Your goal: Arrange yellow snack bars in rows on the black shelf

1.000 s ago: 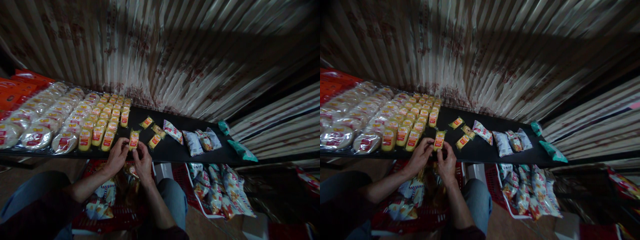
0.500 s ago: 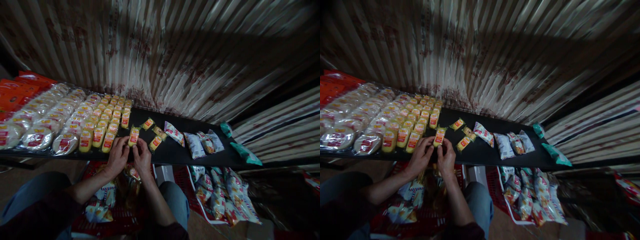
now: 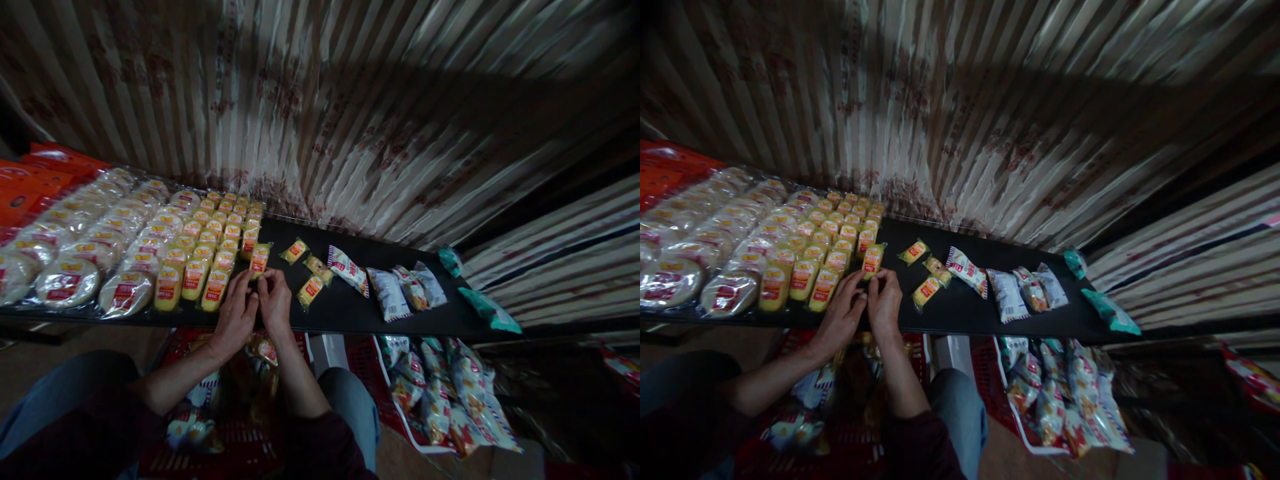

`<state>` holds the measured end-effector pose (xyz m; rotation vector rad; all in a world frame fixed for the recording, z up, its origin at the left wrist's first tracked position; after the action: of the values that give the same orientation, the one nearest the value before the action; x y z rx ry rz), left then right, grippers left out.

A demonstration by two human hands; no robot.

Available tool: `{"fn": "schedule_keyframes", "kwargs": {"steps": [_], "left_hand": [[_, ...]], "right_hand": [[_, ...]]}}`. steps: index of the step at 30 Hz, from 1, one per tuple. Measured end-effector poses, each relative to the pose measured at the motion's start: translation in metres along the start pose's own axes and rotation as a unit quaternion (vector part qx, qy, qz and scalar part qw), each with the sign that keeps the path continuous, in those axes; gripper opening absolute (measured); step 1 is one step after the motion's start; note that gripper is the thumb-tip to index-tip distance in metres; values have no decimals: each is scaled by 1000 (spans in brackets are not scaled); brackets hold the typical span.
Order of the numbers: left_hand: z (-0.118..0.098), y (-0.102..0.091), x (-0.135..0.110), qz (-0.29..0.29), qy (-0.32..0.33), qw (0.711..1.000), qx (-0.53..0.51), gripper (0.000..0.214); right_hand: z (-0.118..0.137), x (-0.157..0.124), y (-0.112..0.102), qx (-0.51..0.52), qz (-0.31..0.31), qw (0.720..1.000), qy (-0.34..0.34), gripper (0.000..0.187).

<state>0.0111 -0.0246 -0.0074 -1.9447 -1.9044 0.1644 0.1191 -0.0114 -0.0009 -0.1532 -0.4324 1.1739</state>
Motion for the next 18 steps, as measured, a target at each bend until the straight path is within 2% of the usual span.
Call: {"fn": "schedule_keyframes", "kwargs": {"steps": [6,18], "left_hand": [[8,2,2,-3,-37,999,3,44],[11,5,6,21,-58,998,0,47]], "right_hand": [[-3,6,11,-20,17,1000,-11,8],[-3,16,18,-102,17,994,-32,17]]}}
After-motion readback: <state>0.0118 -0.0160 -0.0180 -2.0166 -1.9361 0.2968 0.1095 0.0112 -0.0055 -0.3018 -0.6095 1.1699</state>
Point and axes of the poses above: each hand's wrist, its own x-axis towards the middle knuckle, its own y-axis out of the palm, z = x × y, the point moved 5 cm from there along x, towards the middle knuckle, and after that the axes turned 4 degrees about x, right-handed, at the moved point
